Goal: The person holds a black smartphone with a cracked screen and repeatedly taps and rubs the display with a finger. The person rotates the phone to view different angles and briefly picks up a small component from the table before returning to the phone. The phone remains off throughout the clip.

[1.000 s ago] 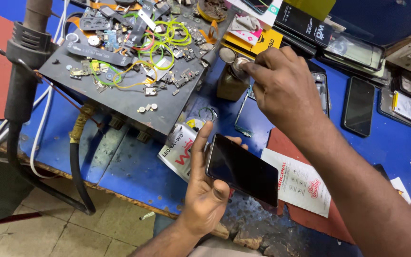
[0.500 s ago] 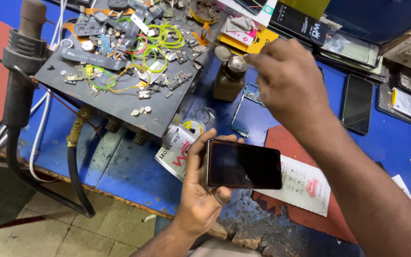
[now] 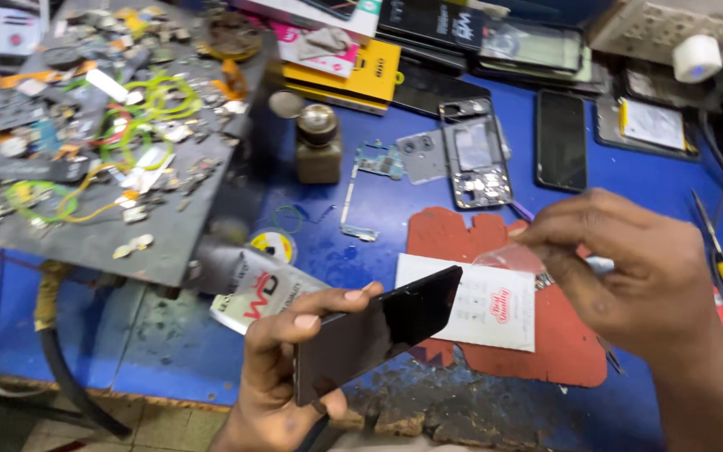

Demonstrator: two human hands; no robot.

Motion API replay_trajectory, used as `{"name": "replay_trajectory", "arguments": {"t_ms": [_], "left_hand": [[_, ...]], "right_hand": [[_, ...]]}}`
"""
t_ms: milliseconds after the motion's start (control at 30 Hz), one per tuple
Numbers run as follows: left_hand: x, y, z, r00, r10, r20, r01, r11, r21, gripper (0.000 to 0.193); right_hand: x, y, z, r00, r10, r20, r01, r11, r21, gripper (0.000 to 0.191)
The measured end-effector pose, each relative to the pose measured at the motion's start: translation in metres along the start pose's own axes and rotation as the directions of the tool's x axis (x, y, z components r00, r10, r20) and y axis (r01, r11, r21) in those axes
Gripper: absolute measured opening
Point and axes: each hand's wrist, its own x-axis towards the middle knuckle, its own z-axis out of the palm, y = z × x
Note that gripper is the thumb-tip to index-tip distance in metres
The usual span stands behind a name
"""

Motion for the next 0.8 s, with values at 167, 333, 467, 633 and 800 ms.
{"name": "replay_trajectory", "arguments": {"t_ms": [167, 333, 467, 633, 800], "left_hand": [[-0.001, -0.022, 0.02, 0.998, -0.061, 0.033, 0.064, 0.995, -0.078, 0.057], [-0.001, -0.035, 0.041, 0.995, -0.101, 0.01, 0.101, 0.987, -0.121, 0.054], [0.002, -0.035, 0.044, 0.995, -0.085, 0.049, 0.089, 0.993, -0.077, 0.054], [0.001, -0.036, 0.046, 0.995, -0.09, 0.039, 0.094, 0.991, -0.094, 0.053], [0.004, -0.038, 0.045, 0.995, -0.069, 0.074, 0.074, 0.995, -0.066, 0.052]], "right_hand": [[-0.032, 0.017, -0.015, 0.999, -0.034, -0.009, 0.034, 0.999, -0.043, 0.019], [-0.043, 0.031, -0.028, 0.998, -0.055, 0.012, 0.056, 0.993, -0.106, 0.02], [-0.046, 0.035, -0.029, 0.999, -0.051, 0.012, 0.053, 0.991, -0.12, 0.019], [-0.049, 0.036, -0.028, 0.998, -0.05, 0.03, 0.053, 0.991, -0.119, 0.019], [-0.05, 0.04, -0.028, 0.998, -0.039, 0.057, 0.045, 0.993, -0.11, 0.018]]}}
